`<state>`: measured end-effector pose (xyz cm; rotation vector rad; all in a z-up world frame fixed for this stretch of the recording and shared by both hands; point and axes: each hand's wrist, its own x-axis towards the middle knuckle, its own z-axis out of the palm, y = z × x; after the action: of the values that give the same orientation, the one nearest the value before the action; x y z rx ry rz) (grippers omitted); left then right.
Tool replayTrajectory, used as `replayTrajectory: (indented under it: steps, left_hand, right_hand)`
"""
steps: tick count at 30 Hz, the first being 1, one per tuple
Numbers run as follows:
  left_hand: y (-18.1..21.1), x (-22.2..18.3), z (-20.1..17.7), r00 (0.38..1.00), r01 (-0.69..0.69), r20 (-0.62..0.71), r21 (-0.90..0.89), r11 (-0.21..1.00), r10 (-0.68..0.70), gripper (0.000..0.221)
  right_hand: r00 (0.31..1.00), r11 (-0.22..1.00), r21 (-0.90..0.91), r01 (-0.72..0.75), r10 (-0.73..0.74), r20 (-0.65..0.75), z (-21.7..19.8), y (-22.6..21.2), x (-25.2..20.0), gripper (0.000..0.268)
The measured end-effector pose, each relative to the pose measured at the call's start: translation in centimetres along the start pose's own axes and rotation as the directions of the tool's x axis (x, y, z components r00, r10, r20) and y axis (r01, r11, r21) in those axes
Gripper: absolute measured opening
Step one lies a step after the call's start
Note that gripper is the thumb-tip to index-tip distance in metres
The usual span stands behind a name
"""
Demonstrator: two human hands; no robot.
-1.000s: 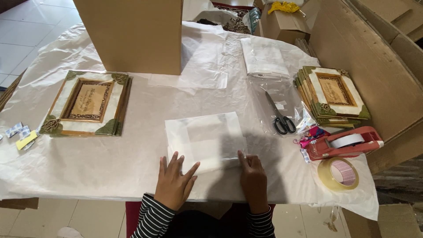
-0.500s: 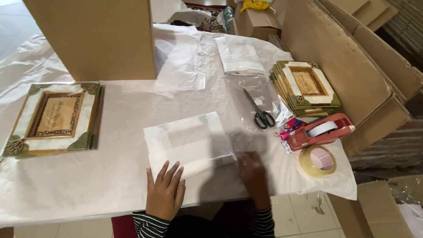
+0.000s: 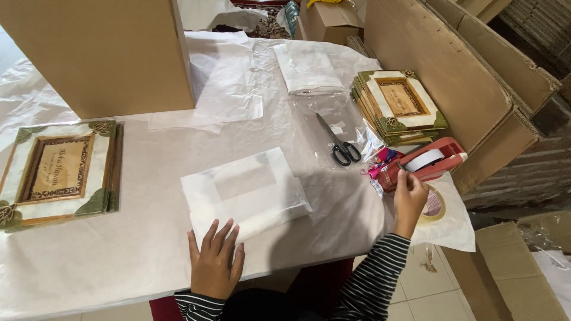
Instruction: Wrapping a decorative picture frame in white tissue paper for protection.
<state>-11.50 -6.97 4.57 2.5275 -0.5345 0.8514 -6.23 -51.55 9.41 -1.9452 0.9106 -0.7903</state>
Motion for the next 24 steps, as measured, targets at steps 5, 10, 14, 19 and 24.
replayTrajectory:
  steps: [5,10,14,19,24]
  left_hand:
    - [0.1,0.0,0.0,1.000,0.002,0.013,0.002,1.000,-0.002,0.040]
    - [0.0,0.0,0.0,1.000,0.002,0.012,0.002,1.000,-0.002,0.041]
    - [0.1,0.2,-0.2,1.000,0.006,0.014,-0.001,1.000,-0.006,0.039]
    - [0.1,0.2,-0.2,1.000,-0.001,0.018,-0.008,1.000,0.001,0.040]
    - [0.1,0.4,-0.3,1.000,-0.004,0.009,-0.005,1.000,0.004,0.040]
  right_hand:
    - [0.995,0.974,0.222,0.047,-0.026,-0.099,1.8,0.8,1.2,0.022]
    - [0.987,0.923,0.383,-0.027,0.086,-0.138,2.7,1.0,1.8,0.023]
    - [0.971,0.952,0.302,0.047,0.028,-0.238,3.1,0.2,1.5,0.012]
    - [0.931,0.971,0.123,0.204,-0.154,-0.331,3.7,0.8,2.1,0.004]
    - [0.946,0.983,0.096,0.156,-0.121,-0.299,3.1,-1.0,1.3,0.006]
